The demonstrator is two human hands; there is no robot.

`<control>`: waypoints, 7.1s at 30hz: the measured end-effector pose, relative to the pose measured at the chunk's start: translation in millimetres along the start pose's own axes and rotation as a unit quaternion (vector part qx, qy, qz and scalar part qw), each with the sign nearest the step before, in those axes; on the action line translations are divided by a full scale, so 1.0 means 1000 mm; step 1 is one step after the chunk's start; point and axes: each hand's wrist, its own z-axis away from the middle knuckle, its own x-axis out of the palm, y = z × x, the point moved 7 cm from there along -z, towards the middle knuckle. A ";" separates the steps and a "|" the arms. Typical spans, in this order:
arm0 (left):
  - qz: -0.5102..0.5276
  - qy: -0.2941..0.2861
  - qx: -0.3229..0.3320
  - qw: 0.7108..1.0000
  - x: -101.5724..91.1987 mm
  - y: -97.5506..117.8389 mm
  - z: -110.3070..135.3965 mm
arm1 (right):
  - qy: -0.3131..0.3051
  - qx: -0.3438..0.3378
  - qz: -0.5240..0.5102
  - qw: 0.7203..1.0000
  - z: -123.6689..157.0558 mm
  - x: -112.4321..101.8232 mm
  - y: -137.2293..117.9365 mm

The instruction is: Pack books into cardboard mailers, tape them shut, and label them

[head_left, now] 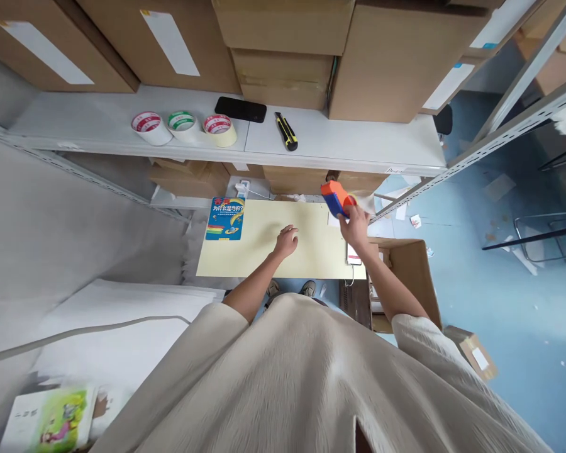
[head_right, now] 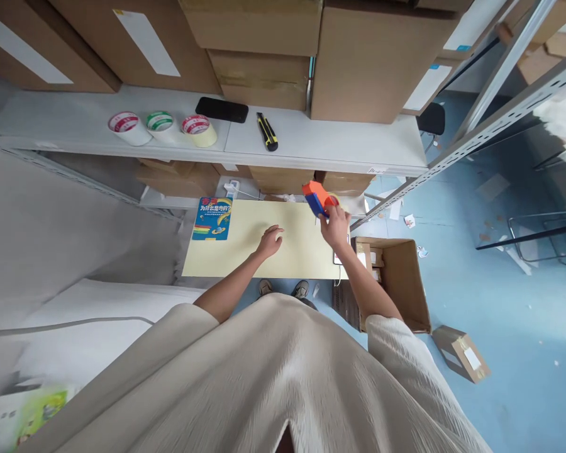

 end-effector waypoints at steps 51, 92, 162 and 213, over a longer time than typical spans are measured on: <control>0.057 0.120 -0.033 0.991 -0.100 -0.091 0.054 | -0.202 0.033 0.047 0.978 0.037 0.123 -0.081; 0.136 0.234 -0.423 0.865 -0.065 -0.335 0.499 | -0.482 -0.198 -0.081 0.850 0.273 0.400 -0.415; 0.123 0.358 -0.443 0.813 -0.121 -0.375 0.463 | -0.398 -0.259 -0.148 0.868 0.220 0.347 -0.409; 0.151 0.245 -0.549 0.785 -0.050 -0.353 0.573 | -0.567 -0.435 -0.040 0.698 0.364 0.451 -0.574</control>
